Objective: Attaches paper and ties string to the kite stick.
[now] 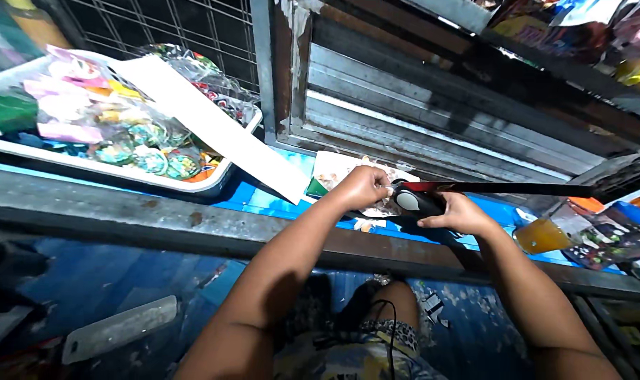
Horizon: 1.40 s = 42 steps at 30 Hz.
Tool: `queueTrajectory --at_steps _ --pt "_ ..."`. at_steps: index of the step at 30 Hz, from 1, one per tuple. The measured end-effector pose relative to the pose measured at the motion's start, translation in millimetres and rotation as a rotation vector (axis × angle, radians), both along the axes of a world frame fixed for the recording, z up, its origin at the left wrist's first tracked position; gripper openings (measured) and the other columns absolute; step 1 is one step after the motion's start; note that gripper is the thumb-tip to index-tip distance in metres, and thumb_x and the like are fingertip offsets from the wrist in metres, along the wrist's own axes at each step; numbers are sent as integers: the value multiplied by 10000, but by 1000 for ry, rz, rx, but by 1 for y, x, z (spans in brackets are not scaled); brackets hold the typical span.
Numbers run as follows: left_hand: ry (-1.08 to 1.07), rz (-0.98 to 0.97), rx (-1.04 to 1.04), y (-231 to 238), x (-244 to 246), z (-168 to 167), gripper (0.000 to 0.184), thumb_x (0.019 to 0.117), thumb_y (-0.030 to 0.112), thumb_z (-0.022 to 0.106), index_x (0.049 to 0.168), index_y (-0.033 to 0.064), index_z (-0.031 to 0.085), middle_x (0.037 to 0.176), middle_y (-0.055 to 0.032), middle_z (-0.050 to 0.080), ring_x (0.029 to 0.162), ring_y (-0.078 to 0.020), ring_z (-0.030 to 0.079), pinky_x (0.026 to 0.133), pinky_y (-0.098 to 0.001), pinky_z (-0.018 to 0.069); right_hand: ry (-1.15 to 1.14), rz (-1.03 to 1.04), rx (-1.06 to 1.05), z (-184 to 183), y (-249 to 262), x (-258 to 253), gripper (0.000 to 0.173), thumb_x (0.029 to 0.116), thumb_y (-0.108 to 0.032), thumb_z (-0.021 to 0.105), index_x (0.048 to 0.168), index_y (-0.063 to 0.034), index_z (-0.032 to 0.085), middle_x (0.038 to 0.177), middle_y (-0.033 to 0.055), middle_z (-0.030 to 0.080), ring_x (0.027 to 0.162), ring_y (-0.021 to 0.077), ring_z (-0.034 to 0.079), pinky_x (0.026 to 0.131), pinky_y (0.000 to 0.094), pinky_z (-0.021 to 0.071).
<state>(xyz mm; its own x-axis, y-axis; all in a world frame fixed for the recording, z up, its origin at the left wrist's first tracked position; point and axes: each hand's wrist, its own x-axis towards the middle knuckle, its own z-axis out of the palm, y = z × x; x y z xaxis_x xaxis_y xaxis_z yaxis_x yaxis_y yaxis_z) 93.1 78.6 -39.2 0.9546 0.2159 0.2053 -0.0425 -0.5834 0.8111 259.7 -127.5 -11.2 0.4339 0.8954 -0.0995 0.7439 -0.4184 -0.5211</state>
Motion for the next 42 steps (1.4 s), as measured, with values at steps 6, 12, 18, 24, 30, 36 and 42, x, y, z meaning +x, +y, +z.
queueTrajectory --at_steps 6,12,18,24,30,36,42 --pt "8 19 -1 0 -1 1 142 992 118 675 995 -21 704 879 -105 687 762 -151 658 788 -359 564 -29 22 42 -4 2 2 560 729 -386 876 1139 -47 700 1013 79 720 958 153 684 896 433 553" --pt "-90 45 -47 -2 1 -2 232 972 81 670 1180 -22 670 1141 -157 687 1006 -219 668 924 -407 535 -78 -78 34 -5 1 -2 585 741 -404 882 1162 -43 698 1043 113 720 995 208 684 919 496 536" --pt "-137 -96 8 -5 6 -10 628 873 233 820 1402 -3 576 1359 -186 626 1261 -275 600 1092 -467 456 -105 -39 -5 -5 6 -12 627 759 -439 863 1225 -59 685 1107 143 714 1076 269 669 958 566 506" --pt "-202 -75 3 -6 4 -15 444 831 176 856 1205 19 675 1081 -120 718 995 -199 693 929 -419 558 -113 3 8 -7 9 -13 623 754 -414 870 1243 -76 682 1120 118 717 1078 236 672 968 533 515" --pt "-272 -71 -8 -7 4 -17 374 806 164 871 1104 12 703 947 -96 723 854 -162 691 816 -375 576 -115 -11 19 -5 8 -13 573 734 -419 871 1165 -77 715 1058 111 730 1033 248 685 924 559 524" --pt "-201 -149 -95 0 8 -14 536 855 110 819 1326 -19 599 1236 -162 663 1136 -195 636 1017 -375 502 -132 32 -107 12 13 -7 619 802 -380 862 1295 -73 649 1134 154 702 1095 288 657 968 573 492" --pt "-13 -177 -246 0 4 -4 731 895 -22 740 1546 66 419 1398 -193 576 1002 -173 681 823 -308 578 -171 37 -33 28 -5 8 696 756 -322 890 1373 -150 618 1212 120 697 1155 266 647 998 579 488"
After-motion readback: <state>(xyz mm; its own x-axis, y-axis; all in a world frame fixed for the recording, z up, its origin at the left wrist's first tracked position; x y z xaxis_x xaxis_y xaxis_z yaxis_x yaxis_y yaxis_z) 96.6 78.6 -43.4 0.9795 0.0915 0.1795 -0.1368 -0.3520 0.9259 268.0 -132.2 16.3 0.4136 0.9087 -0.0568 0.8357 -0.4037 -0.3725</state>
